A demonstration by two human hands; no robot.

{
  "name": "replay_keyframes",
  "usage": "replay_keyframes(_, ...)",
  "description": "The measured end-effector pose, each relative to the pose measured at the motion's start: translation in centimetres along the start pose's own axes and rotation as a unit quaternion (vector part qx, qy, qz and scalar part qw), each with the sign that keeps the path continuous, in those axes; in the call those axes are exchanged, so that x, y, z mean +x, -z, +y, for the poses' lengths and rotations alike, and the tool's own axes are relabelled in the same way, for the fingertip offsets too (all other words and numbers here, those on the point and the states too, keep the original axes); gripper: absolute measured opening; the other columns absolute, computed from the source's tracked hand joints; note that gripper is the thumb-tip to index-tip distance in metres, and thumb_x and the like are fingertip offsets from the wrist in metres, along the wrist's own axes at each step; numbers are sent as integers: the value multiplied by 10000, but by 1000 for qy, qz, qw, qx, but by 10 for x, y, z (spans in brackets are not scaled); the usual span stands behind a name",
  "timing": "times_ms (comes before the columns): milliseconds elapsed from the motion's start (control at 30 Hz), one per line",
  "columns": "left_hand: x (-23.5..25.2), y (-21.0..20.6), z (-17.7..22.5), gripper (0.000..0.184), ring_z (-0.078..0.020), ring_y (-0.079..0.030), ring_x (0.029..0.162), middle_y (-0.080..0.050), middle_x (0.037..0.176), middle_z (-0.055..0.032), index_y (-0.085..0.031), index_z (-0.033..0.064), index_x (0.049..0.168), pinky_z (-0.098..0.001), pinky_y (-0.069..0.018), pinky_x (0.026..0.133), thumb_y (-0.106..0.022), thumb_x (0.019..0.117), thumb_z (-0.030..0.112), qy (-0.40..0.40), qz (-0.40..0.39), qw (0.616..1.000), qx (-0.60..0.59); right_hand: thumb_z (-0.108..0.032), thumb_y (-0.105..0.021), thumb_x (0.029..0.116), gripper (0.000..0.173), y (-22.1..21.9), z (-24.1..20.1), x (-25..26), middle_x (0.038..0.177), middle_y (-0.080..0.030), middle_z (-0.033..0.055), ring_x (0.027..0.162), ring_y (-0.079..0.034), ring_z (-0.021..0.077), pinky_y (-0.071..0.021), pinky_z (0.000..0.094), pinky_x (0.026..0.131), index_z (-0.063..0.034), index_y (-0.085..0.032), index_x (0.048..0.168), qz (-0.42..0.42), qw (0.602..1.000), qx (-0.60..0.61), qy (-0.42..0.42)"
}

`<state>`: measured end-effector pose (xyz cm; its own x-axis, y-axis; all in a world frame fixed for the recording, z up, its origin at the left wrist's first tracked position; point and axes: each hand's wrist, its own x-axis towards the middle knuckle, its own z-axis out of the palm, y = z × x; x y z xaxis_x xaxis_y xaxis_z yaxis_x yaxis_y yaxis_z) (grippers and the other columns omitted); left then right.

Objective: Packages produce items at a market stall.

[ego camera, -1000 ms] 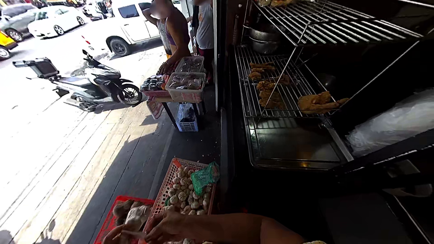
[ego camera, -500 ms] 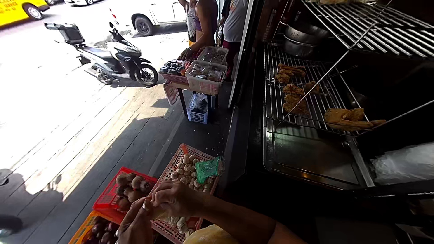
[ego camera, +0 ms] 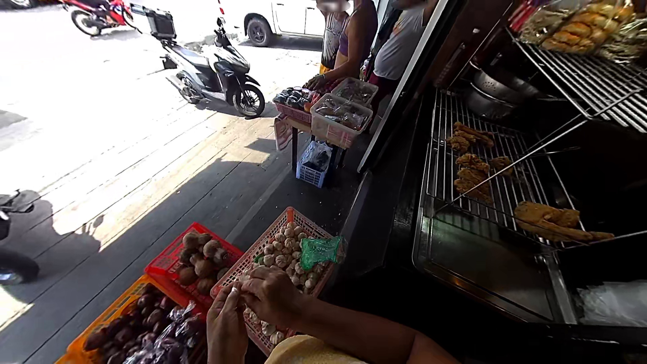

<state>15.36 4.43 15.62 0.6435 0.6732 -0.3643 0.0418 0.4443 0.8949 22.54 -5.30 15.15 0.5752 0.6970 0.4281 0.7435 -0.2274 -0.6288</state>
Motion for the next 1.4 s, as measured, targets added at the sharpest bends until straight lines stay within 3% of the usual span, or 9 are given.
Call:
replay_keyframes(233, 3, 3, -11, 221, -43, -585, 602, -617, 704, 24, -646, 25, 975, -190, -520, 600, -438, 1048, 14, 14, -1, 999, -37, -44, -701, 903, 94, -8, 3, -2, 1002, -751, 165, 976, -737, 275, -601, 392, 886, 16, -765, 937, 4, 1000, 12, -10)
replay_keyframes(533, 2, -1, -19, 188, -67, -678, 764, -697, 837, -15, -635, -12, 1043, -227, -580, 743, -448, 1046, -3, 10, -5, 999, -44, -153, -700, 886, 145, -15, 5, -6, 1015, -753, 126, 955, -736, 249, -595, 432, 787, -27, -761, 926, 4, 996, -78, -37)
replay_keyframes(633, 0, -4, -20, 150, -75, -672, 746, -684, 821, -21, -629, -11, 1003, -228, -578, 725, -482, 1030, -19, 7, -5, 1000, -22, -118, -711, 827, 90, -20, 13, -6, 935, -755, 110, 883, -746, 228, -605, 410, 716, -34, -746, 826, 53, 995, -63, -52)
replay_keyframes(700, 0, -2, -22, 128, -59, -643, 708, -656, 797, -7, -620, 6, 980, -207, -555, 682, -498, 1015, -12, -14, -15, 999, 26, -110, -710, 825, 91, -17, 15, -4, 922, -748, 117, 847, -739, 236, -600, 420, 700, -24, -735, 809, 40, 994, -34, -92)
replay_keyframes(800, 5, 9, -28, 89, -52, -614, 713, -641, 821, -5, -626, 13, 991, -200, -519, 660, -542, 962, 17, -66, -50, 988, 127, -132, -693, 860, 140, -7, 17, -1, 946, -728, 140, 858, -713, 257, -577, 442, 740, 4, -725, 849, -33, 986, 28, -162)
replay_keyframes(1033, 21, 38, -24, 122, -71, -632, 939, -631, 1055, -28, -682, 51, 1008, -219, -550, 831, -610, 931, 111, -109, -204, 946, 225, -110, -672, 881, 149, 5, 21, -1, 975, -709, 168, 912, -688, 268, -557, 431, 811, 31, -719, 882, -96, 973, 84, -193)
replay_keyframes(1133, 22, 43, -23, 96, -54, -636, 919, -650, 997, 12, -681, 67, 992, -220, -547, 841, -602, 948, 99, -84, -240, 947, 197, -94, -659, 903, 152, 6, 21, -3, 1011, -703, 180, 933, -686, 275, -559, 427, 833, 43, -722, 920, -124, 970, 92, -189)
replay_keyframes(1267, 22, 41, -32, 164, -48, -638, 765, -663, 829, 44, -641, 108, 915, -218, -551, 771, -499, 993, 82, -20, -216, 973, 84, -89, -636, 946, 154, 3, 19, -2, 1090, -700, 181, 969, -697, 278, -573, 418, 860, 27, -724, 998, -126, 974, 73, -173)
replay_keyframes(1400, 19, 30, -35, 194, -78, -651, 735, -660, 797, 2, -608, 66, 909, -241, -574, 757, -460, 1032, 42, 1, -142, 990, 24, -43, -670, 870, 152, -7, 21, -10, 1036, -743, 163, 949, -734, 269, -603, 414, 842, 5, -743, 994, -60, 995, 30, -79)
